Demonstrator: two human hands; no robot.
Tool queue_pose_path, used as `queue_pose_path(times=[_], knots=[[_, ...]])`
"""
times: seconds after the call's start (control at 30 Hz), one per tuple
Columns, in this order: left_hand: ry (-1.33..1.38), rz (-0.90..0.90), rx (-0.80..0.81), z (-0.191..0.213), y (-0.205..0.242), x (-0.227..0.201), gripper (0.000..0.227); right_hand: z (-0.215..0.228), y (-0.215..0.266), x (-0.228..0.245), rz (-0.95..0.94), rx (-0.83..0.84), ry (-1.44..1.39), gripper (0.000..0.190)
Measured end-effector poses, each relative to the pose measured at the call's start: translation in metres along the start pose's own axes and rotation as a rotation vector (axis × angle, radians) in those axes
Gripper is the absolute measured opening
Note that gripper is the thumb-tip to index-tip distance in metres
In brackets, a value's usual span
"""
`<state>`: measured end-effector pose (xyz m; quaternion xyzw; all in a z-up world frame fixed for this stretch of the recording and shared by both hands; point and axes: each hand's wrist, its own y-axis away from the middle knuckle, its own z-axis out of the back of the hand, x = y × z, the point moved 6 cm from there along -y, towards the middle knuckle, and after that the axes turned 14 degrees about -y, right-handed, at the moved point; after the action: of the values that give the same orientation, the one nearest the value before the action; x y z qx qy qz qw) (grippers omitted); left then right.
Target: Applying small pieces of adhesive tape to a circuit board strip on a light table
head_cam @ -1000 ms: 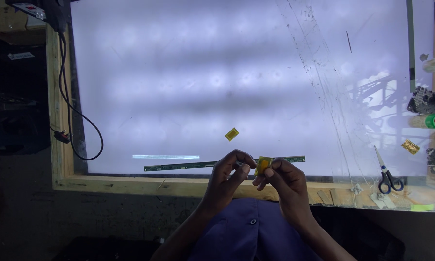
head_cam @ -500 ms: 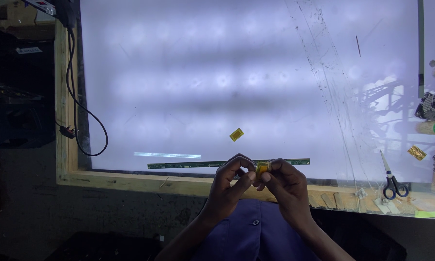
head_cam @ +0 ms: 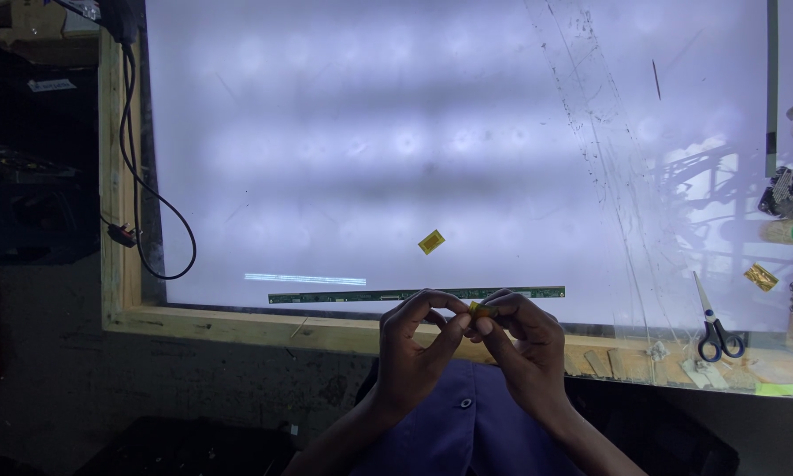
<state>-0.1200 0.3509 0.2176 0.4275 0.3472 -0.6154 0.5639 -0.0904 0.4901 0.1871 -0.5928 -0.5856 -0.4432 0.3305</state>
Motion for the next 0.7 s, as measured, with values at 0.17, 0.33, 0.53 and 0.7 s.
queue_pose_path(times=[0.17,0.33,0.53,0.7], knots=[[0.052,0.039,0.008,-0.0008,0.0028,0.0029,0.002,0.0007,0.0021,-0.0022,-0.01,-0.005,-0.034,0.009],[0.082,0.044,0.025,-0.001,0.0045,0.0022,0.002,-0.0002,0.0028,-0.0009,-0.007,0.004,-0.034,0.008],[0.099,0.061,0.01,-0.0024,0.007,0.0052,0.002,-0.0017,0.0031,0.0024,0.014,0.011,0.02,0.009],[0.057,0.068,-0.006,-0.0021,0.0088,0.0076,0.001,0.0003,0.0053,-0.0021,0.017,0.007,0.016,0.01]])
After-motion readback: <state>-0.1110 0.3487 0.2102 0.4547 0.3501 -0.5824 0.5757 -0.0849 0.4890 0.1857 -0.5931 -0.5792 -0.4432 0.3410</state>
